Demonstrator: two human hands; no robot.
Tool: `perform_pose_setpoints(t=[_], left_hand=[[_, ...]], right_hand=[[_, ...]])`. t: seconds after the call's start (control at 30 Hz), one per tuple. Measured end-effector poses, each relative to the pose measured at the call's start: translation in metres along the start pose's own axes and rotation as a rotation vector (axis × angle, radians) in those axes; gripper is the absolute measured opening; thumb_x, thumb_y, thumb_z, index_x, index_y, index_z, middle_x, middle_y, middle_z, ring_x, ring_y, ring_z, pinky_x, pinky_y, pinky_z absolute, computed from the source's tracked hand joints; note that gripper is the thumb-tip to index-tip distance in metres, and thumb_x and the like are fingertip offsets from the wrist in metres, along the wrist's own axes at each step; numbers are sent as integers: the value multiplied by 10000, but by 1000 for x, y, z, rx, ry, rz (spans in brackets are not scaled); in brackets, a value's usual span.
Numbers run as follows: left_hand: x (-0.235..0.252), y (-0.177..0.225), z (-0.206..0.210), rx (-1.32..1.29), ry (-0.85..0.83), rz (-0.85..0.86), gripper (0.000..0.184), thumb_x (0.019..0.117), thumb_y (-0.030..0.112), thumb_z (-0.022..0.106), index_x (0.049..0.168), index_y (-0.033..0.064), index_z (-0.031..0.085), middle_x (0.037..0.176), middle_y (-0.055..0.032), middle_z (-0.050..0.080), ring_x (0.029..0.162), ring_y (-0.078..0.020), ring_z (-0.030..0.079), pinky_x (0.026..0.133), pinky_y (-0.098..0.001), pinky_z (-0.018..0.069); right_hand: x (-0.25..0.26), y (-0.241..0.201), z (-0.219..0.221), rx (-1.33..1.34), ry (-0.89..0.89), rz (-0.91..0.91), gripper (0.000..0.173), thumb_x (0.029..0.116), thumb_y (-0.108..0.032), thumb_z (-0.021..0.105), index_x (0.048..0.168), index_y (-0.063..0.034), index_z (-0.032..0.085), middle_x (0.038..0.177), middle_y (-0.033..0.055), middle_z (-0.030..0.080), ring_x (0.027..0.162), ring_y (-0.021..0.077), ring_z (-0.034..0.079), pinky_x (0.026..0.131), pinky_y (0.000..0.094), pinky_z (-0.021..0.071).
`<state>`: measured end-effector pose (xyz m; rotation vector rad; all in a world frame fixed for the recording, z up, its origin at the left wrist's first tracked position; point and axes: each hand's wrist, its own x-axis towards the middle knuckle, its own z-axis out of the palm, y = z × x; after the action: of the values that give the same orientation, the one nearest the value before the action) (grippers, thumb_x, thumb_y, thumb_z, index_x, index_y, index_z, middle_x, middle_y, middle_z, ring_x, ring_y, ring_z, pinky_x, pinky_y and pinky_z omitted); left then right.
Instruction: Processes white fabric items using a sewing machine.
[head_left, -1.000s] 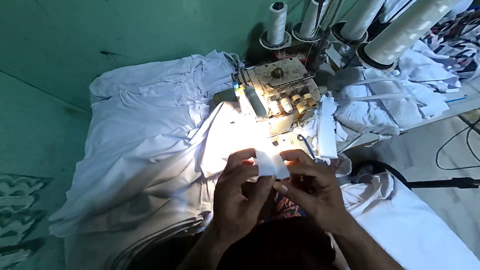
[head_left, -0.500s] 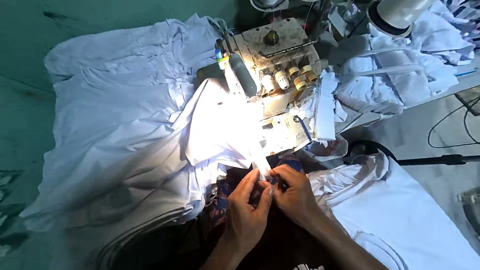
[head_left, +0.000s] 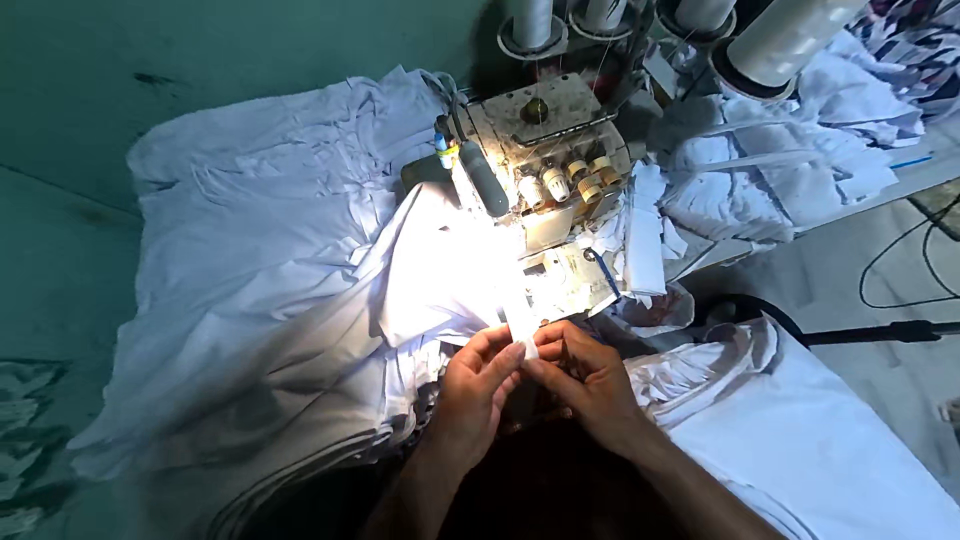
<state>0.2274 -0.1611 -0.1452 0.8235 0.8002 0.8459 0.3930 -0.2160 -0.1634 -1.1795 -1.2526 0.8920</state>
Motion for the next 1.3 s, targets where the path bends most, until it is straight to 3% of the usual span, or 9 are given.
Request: perform_pose_setpoints(t=[0.07,0.23,0.4,0.5,0.63,0.83,0.97,1.17,1.3], left_hand=[[11,19,3,14,-49,39,100,943,68,701,988,-19,682,919,-125,716,837,-173,703,818,-353,605],[13,75,14,731,126,760,87,914,176,744,991,136,737,935,59,743,823,-52,700,726,-229,599],[-3,77,23,564,-221,665,362,1025,221,629,1344,54,603,1160,-65,738,945,-213,755,784,-392,674],[3,64,23,572,-303,647,392,1074,250,539,1403,38,561,1182,-73,729,993,-184,740,818,-359,658],[47,60,-12,1283,-2,825,278,1032,231,529,1188,83,705,991,9,749,848,-73,710,733,-279,606],[51,89,-62,2070,1,602,512,915,589,576,764,113,691,722,-77,642,768,-308,673,583,-491,512],[27,102,-66,1934,-302,446,371,958,466,588,805,146,698,913,-56,671,803,-243,679,632,-466,555],[-5,108,-53,1672,-335,773,355,1019,466,583,854,169,684,1304,-44,649,847,-127,660,654,-309,549],[-24,111,-36,1684,-331,853,358,1050,421,523,858,149,656,728,1,615,560,-133,575,468,-315,445]], right_hand=[[9,-12,-4,-5,1,-54,170,972,-200,716,987,-36,761,1092,79,683,849,92,658,698,217,585],[24,-36,-15,82,124,-140,255,1064,-187,561,1154,-5,716,1018,42,683,726,47,601,611,196,531],[27,-46,-13,445,91,-37,366,1012,-226,666,1288,14,648,784,2,631,612,36,545,544,191,485],[30,-51,-4,521,100,81,124,955,-144,732,1016,-36,721,688,-22,643,534,4,527,497,174,463],[26,-52,-7,457,99,103,95,954,-141,734,929,-50,721,656,-27,618,509,4,504,475,174,444],[14,-48,-19,338,40,7,91,949,-134,741,980,-52,718,675,-54,628,548,-9,531,503,158,460],[19,-42,-14,346,19,-3,84,962,-137,727,970,-55,711,678,-55,621,555,-3,536,512,165,468],[36,-46,-6,387,-32,3,145,1004,-170,674,1038,-39,727,711,-39,640,568,2,540,522,169,469],[54,-54,-3,446,-218,-38,335,1078,-345,533,1011,-55,686,699,-50,590,594,10,533,560,185,468]])
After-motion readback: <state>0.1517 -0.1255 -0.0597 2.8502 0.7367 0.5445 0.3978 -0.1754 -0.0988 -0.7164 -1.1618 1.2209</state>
